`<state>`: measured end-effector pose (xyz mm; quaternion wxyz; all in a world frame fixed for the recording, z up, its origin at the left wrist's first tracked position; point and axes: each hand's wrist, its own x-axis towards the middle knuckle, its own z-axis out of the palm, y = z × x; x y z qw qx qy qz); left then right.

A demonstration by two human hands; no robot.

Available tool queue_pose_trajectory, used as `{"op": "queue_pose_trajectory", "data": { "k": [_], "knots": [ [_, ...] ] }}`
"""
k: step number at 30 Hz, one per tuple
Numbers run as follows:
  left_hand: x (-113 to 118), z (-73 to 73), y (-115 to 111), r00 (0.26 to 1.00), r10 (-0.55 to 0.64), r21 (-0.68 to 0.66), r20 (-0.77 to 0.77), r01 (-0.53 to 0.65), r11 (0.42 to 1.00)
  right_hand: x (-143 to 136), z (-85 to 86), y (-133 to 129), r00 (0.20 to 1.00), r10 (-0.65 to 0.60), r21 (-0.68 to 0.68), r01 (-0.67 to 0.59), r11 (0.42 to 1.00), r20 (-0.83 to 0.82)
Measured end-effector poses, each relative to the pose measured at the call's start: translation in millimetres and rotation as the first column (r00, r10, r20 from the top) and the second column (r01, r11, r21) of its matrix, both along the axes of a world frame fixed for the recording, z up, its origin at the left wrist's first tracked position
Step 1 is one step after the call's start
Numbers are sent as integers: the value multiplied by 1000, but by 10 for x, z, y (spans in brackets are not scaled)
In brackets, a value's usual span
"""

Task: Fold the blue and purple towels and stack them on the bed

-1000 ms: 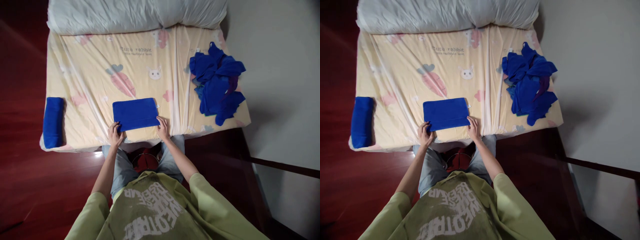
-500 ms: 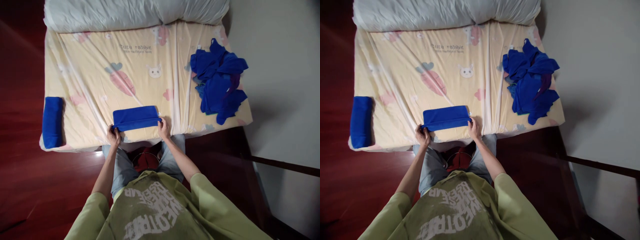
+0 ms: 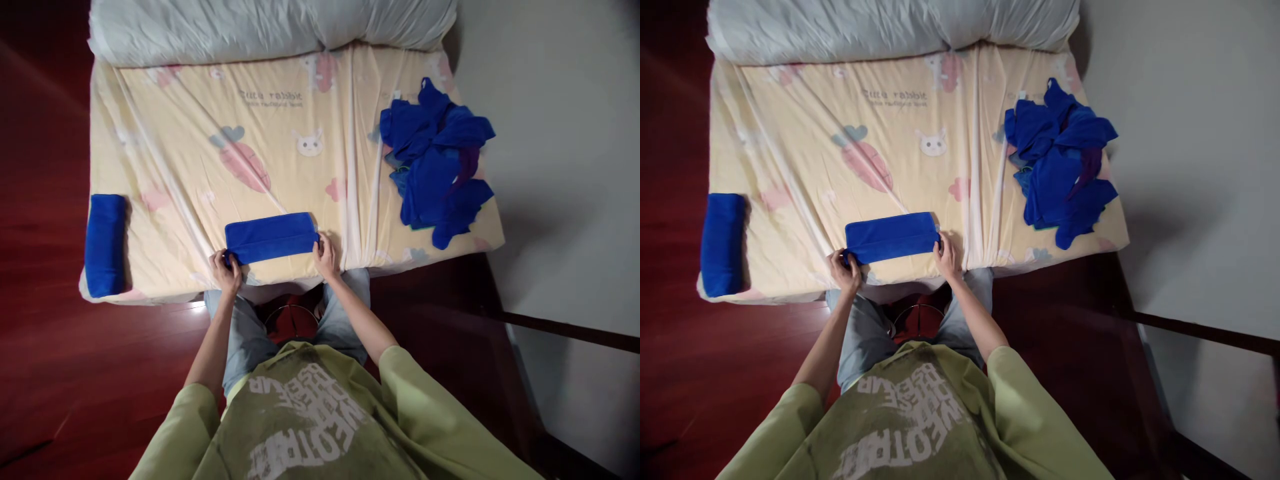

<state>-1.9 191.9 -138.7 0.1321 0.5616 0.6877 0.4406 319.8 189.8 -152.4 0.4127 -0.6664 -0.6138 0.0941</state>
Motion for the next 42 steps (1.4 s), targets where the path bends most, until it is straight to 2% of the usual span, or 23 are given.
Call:
{"op": "queue_pose_trajectory", "data": {
  "k": [6,13,25,35,42],
  "knots": [
    [27,23,6,999,-20,73,-44,24,997,4,24,2,997,71,45,-73,996,32],
    [-9,43,25,981,-156,55,-113,162,985,27,47,-3,984,167,-5,-167,986,61],
    [14,131,44,981,-132,-7,-144,133,991,1,96,10,990,143,-16,-142,990,22],
    [21,181,36,967,-155,-53,-201,147,988,-8,111,18,991,130,-10,-130,992,25],
    [1,186,41,960,-194,-78,-200,182,980,37,144,-13,985,170,-22,-169,985,39]
  ]
}}
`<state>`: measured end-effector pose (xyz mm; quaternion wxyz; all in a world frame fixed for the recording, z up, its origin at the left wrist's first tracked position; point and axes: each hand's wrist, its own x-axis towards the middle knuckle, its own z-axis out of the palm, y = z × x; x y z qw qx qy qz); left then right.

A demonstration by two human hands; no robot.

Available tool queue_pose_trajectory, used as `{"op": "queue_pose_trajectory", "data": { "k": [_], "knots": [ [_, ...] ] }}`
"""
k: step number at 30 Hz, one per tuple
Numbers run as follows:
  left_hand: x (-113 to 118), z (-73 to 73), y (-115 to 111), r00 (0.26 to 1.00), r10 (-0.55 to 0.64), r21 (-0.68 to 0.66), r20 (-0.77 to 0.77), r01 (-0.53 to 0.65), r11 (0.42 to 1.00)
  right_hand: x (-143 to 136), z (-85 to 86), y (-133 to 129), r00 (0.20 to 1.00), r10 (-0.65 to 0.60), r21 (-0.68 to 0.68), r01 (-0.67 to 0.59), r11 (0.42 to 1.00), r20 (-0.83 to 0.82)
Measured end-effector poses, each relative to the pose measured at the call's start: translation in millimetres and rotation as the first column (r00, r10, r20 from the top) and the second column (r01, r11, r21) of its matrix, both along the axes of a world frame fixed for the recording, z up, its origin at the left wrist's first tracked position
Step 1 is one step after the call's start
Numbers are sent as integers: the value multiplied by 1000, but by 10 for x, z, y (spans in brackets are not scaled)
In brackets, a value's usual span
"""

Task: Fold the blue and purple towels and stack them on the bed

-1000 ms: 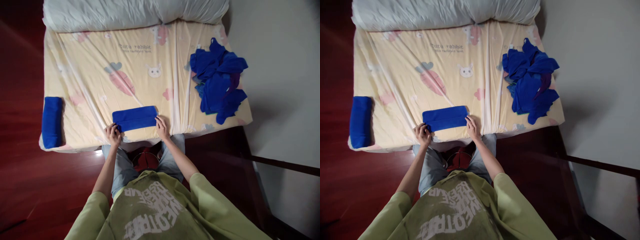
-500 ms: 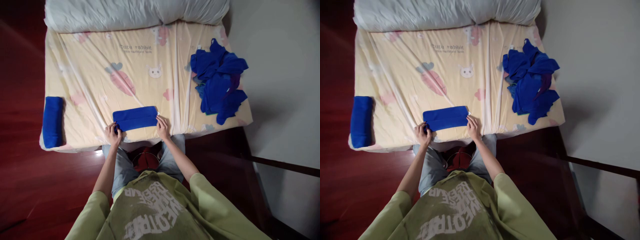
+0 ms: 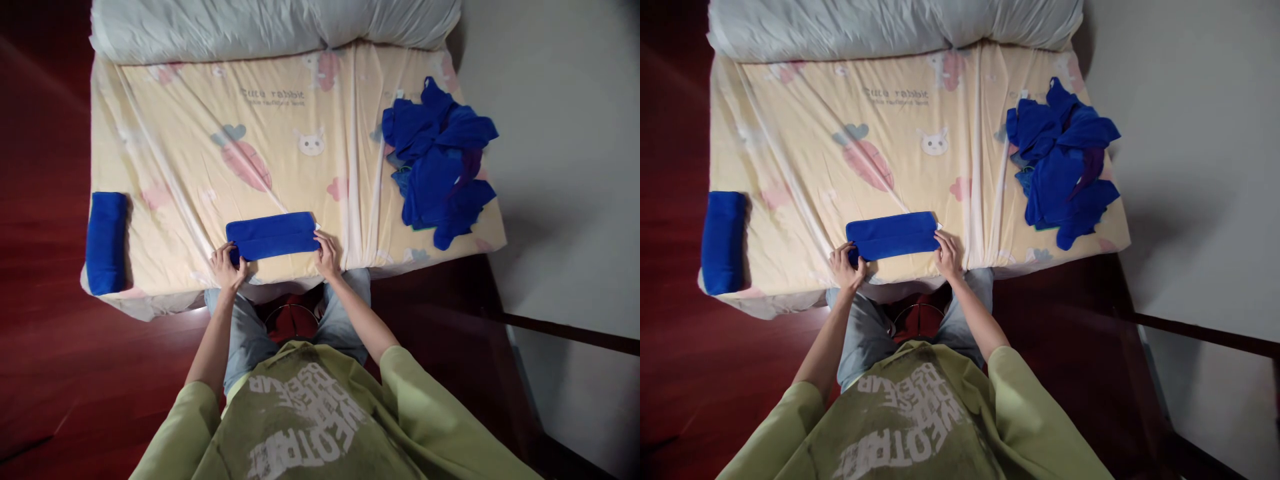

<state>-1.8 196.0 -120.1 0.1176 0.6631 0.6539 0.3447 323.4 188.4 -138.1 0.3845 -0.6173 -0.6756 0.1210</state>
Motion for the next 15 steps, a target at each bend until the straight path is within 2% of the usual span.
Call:
{"op": "queue_pose_trajectory", "data": {
  "k": [6,15],
  "knots": [
    [-20,50,7,999,-32,-32,27,33,999,9,36,-12,1000,6,-67,-6,998,2],
    [-100,31,28,990,-127,-28,66,129,991,-5,126,26,997,71,34,-70,997,-11]
  ]
}}
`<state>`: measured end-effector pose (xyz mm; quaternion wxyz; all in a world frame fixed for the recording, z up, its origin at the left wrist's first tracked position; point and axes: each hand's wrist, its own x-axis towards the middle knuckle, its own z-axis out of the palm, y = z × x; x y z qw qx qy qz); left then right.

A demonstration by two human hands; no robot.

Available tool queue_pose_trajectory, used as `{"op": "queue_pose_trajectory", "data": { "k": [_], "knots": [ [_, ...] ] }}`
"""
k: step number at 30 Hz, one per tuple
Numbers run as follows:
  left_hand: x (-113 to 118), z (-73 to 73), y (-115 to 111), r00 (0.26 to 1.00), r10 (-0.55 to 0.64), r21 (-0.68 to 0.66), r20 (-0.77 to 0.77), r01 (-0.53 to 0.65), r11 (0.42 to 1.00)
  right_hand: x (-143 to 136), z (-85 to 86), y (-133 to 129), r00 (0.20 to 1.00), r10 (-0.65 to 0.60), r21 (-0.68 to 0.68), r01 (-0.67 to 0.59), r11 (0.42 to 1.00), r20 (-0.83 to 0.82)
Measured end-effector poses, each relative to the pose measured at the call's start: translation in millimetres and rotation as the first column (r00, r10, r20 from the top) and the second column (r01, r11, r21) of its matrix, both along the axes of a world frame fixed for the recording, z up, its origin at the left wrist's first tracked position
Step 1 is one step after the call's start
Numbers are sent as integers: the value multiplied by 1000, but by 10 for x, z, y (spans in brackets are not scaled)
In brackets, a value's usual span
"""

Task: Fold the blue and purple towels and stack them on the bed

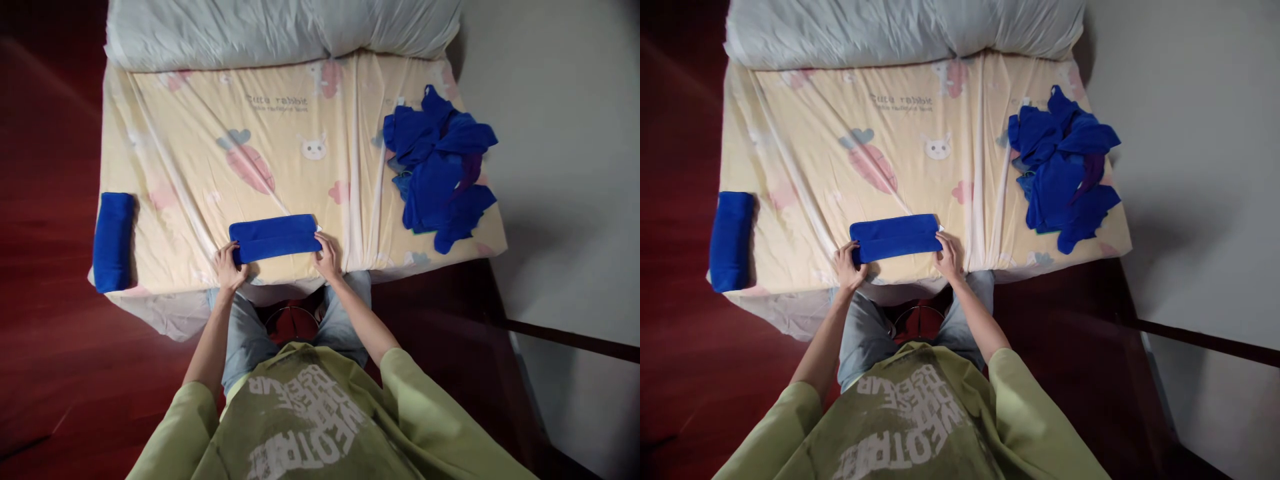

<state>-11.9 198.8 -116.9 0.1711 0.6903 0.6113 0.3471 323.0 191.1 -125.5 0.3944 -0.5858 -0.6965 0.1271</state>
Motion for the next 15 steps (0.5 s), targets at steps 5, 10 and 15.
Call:
{"op": "queue_pose_trajectory", "data": {
  "k": [5,10,15],
  "knots": [
    [0,0,15,999,38,-11,24,-37,999,4,-55,-1,1000,-20,-35,20,999,-20],
    [6,30,14,995,55,-20,83,-53,998,2,-142,-27,995,-93,-71,91,993,-24],
    [0,-35,4,960,179,-78,216,-166,983,8,-252,-61,990,-141,-56,140,989,-18]
  ]
}}
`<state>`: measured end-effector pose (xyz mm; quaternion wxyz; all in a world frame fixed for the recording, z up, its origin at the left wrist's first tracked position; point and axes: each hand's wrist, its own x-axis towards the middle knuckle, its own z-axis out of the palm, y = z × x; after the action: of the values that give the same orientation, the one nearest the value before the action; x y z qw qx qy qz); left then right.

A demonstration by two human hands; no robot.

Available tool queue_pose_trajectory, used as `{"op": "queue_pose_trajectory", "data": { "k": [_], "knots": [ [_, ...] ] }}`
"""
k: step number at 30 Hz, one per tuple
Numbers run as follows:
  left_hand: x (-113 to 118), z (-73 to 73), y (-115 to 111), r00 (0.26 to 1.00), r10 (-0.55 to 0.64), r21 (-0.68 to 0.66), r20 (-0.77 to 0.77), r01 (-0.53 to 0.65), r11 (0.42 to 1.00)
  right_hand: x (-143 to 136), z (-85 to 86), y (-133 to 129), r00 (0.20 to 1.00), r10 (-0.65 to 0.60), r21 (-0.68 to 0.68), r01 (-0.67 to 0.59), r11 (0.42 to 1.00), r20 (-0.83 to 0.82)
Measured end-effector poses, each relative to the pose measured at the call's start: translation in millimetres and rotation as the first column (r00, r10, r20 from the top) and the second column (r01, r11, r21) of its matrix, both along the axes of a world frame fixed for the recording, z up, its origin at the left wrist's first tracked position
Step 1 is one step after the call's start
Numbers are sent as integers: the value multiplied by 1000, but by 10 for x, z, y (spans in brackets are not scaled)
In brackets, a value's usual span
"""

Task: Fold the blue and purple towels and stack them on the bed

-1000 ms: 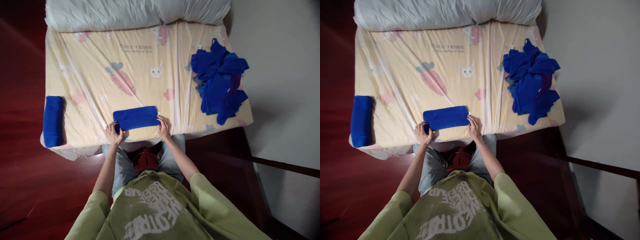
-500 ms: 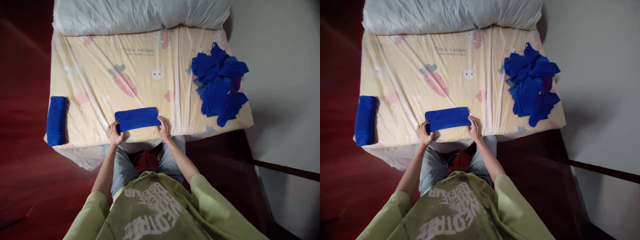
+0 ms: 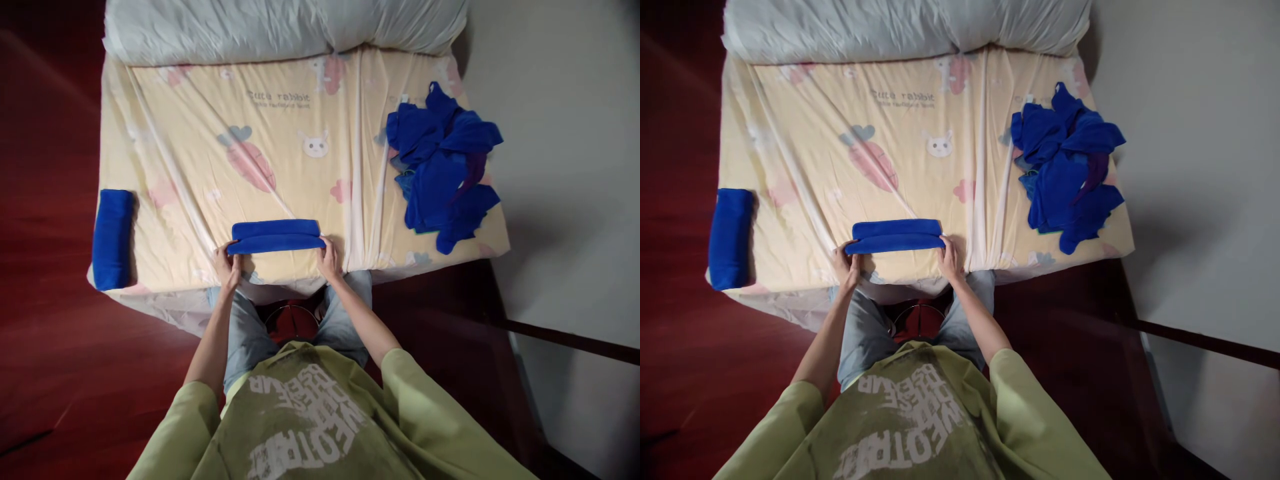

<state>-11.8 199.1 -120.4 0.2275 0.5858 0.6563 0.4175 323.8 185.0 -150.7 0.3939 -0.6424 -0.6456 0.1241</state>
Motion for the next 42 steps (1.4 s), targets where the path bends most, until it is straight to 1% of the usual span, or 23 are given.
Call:
{"op": "queue_pose_trajectory", "data": {
  "k": [3,6,11,15,22,28,33,38,42],
  "knots": [
    [-19,-91,6,996,81,-28,33,-80,996,-3,-58,-7,999,-34,8,34,999,-12],
    [-36,-163,16,991,136,-19,16,-135,991,-12,-94,-1,997,-65,1,65,998,-32],
    [-24,-213,28,982,190,9,18,-190,982,-5,-133,13,995,-73,-50,70,996,-72],
    [17,-207,28,970,245,29,0,-245,969,8,-141,22,994,-62,-71,56,996,-86],
    [72,-204,-11,945,326,32,-32,-325,945,-19,-73,34,995,-76,-11,75,997,-58],
    [99,-207,-29,931,366,57,-9,-365,929,-38,-23,23,994,-87,-52,84,995,-60],
    [112,-200,-30,918,396,101,-35,-391,915,-46,48,17,994,-84,-42,81,996,-67],
    [119,-182,-12,921,387,90,-47,-382,920,-39,69,0,995,-84,7,84,996,-58],
    [132,-129,13,921,380,44,-85,-378,925,-39,84,-18,1000,-30,25,30,999,-10]
  ]
}}
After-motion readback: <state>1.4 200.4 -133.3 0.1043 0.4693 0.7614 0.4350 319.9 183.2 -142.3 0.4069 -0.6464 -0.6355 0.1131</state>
